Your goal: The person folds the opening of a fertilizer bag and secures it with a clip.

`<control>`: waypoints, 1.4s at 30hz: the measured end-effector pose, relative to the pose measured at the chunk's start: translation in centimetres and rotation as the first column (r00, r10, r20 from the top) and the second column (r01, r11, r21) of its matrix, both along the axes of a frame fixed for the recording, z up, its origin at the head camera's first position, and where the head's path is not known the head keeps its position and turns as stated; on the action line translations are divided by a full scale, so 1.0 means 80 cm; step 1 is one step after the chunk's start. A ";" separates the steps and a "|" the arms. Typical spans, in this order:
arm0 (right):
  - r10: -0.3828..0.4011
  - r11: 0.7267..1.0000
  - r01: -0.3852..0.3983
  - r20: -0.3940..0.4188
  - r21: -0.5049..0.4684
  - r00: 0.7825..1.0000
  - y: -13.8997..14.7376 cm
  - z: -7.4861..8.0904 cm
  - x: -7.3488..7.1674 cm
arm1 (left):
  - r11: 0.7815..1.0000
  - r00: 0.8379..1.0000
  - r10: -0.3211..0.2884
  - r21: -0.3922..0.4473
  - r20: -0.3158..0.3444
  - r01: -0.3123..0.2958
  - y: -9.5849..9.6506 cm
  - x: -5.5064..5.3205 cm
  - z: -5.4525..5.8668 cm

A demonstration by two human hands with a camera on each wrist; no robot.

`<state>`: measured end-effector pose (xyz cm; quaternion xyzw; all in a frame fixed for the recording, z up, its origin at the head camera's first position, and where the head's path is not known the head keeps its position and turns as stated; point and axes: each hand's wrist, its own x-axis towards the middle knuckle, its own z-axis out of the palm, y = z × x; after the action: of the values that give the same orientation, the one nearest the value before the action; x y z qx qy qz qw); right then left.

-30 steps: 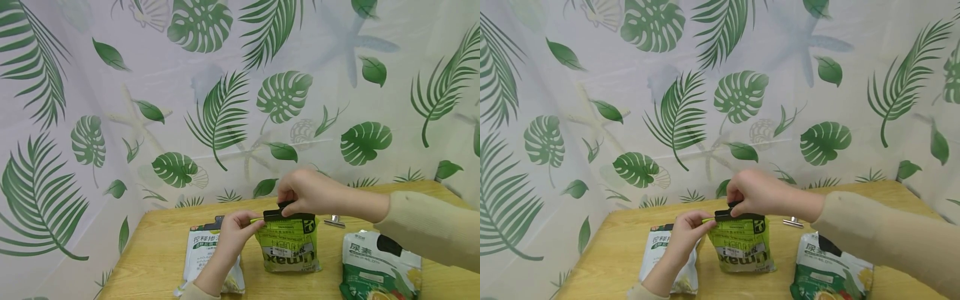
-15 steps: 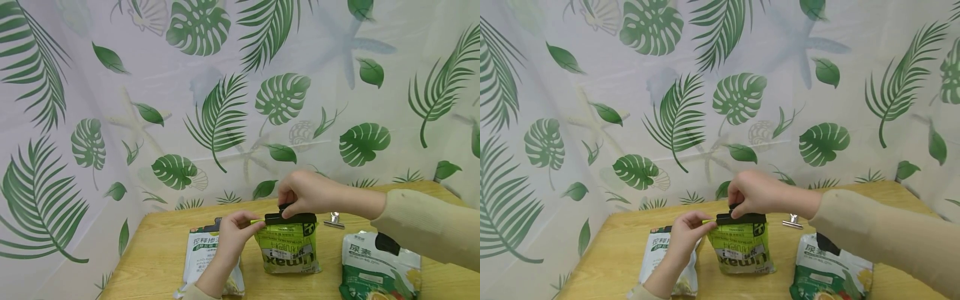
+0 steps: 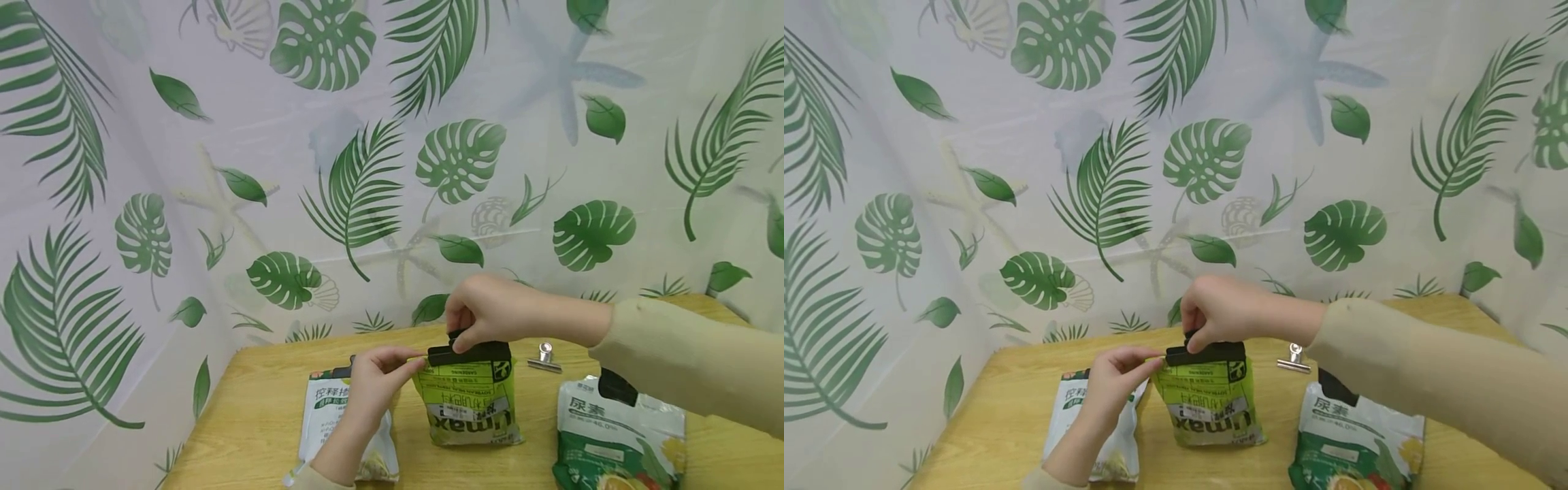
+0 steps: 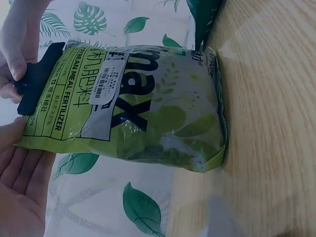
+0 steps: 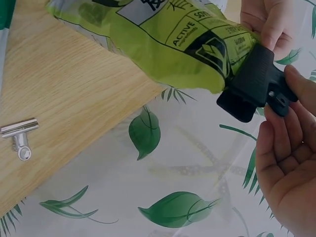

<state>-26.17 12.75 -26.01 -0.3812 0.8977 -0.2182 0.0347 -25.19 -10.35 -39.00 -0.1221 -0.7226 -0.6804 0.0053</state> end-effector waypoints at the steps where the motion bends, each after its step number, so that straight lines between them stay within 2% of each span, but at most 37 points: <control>1: -0.003 1.000 0.003 0.010 -0.001 1.000 0.000 0.000 -0.001 | 1.000 1.000 0.008 0.002 -0.007 -0.008 0.000 0.000 0.000; 6: -0.018 1.000 0.018 0.022 0.009 1.000 -0.004 0.001 -0.002 | 0.998 0.997 0.055 0.019 -0.052 -0.054 0.004 0.002 -0.003; 10: -0.010 0.999 0.012 -0.034 0.042 0.999 -0.010 0.003 0.003 | 0.997 0.995 0.075 0.018 -0.069 -0.074 0.005 0.002 -0.005; 14: -0.003 0.997 0.009 -0.086 0.071 0.996 -0.013 0.004 0.005 | 0.996 0.994 0.081 0.034 -0.068 -0.078 0.007 0.002 -0.005; 24: 0.005 0.997 0.004 -0.122 0.071 0.993 -0.011 -0.002 0.003 | 0.993 0.994 0.106 0.047 -0.036 -0.104 0.010 0.002 -0.006; 34: -0.019 0.998 0.022 0.052 -0.059 0.998 0.001 -0.017 -0.011 | 0.991 0.993 0.117 0.061 0.001 -0.117 0.011 0.002 -0.007; 38: -0.028 0.999 0.030 0.054 -0.039 0.998 0.001 -0.016 -0.011 | 0.991 0.993 0.117 0.062 0.009 -0.117 0.012 0.001 -0.007; 42: -0.034 0.999 0.033 0.016 0.025 0.999 -0.001 -0.012 -0.009 | 0.992 0.994 0.113 0.056 0.003 -0.113 0.012 0.000 -0.007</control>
<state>-26.91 12.70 -26.94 -0.3638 0.9063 -0.2107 0.0431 -25.17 -9.39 -39.53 -0.0810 -0.7092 -0.6988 0.0472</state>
